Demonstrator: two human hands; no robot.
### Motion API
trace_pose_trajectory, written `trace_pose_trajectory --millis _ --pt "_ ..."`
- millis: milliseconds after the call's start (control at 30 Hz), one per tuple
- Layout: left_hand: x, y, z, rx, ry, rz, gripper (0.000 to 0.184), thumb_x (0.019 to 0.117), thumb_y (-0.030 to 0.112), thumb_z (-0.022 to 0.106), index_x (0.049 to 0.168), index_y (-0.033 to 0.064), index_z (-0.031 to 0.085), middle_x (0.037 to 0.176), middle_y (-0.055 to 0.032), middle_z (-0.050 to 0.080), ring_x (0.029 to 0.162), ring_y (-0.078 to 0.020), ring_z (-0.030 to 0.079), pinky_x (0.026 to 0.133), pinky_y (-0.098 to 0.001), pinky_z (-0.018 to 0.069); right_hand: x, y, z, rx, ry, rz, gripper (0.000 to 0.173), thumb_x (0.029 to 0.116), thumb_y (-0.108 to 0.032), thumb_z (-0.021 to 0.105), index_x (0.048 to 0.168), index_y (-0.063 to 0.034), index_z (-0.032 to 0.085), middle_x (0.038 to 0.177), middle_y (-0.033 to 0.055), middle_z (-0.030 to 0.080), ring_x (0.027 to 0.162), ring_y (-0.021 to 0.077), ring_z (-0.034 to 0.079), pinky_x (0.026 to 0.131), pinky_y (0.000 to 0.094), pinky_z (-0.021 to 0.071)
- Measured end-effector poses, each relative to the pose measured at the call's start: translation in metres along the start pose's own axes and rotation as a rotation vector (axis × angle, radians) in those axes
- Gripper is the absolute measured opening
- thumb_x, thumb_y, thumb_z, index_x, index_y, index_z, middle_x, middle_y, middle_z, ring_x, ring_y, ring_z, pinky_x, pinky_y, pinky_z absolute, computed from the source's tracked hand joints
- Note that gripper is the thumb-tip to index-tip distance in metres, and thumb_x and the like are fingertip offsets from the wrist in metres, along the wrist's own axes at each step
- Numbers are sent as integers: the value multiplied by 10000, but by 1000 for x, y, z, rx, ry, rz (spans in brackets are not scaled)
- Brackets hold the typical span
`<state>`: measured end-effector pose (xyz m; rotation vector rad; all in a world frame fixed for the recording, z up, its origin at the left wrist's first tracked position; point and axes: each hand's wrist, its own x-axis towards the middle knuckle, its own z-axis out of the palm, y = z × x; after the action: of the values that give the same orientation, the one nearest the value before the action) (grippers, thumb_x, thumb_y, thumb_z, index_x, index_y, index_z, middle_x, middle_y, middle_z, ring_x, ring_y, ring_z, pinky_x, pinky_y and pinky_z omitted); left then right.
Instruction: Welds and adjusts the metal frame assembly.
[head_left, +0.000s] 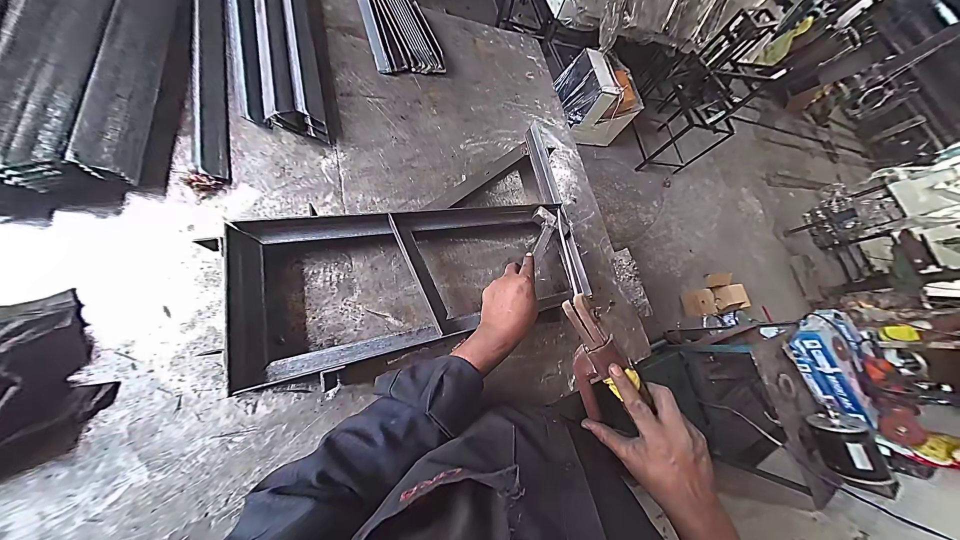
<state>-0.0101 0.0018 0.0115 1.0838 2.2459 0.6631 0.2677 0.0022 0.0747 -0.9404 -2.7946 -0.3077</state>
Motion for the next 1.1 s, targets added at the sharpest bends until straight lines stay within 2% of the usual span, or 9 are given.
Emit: trace_pose_trajectory --millis 167,433,733,1000,1100 --pt "0 -1 3 -16 36 7 534 1025 134 477 1558 142 461 1262 -192 664 1018 -365 708 830 -535 576 0 -1 1 -5 11 -13 786 787 -766 649 1463 -371 577 1045 192 670 698 283 670 500 399 524" --pt "0 0 3 -7 45 9 536 1020 115 481 1555 143 465 1255 -192 665 1007 -370 710 814 -533 581 -2 -4 2 -7 17 15 782 783 -764 654 1460 -379 579 1087 183 679 729 279 685 515 399 534" --pt "1 -2 6 8 71 19 509 1026 132 479 1535 137 492 1221 -190 675 983 -355 717 806 -525 585 -1 -10 3 22 32 46 791 768 -766 667 1433 -342 616 1075 185 682 729 271 683 517 388 531" --pt "-1 0 2 -12 48 2 505 1010 133 508 1515 136 512 1254 -200 664 1006 -375 711 824 -542 578 0 -13 3 35 34 66 799 766 -777 657 1441 -352 605 1093 193 685 732 279 689 519 399 533" --pt "-2 0 0 -28 20 1 522 1007 147 531 1527 134 498 1276 -197 662 1065 -378 697 868 -551 568 0 -13 4 41 33 69 805 769 -786 648 1440 -343 609 1091 185 684 740 275 687 522 397 531"
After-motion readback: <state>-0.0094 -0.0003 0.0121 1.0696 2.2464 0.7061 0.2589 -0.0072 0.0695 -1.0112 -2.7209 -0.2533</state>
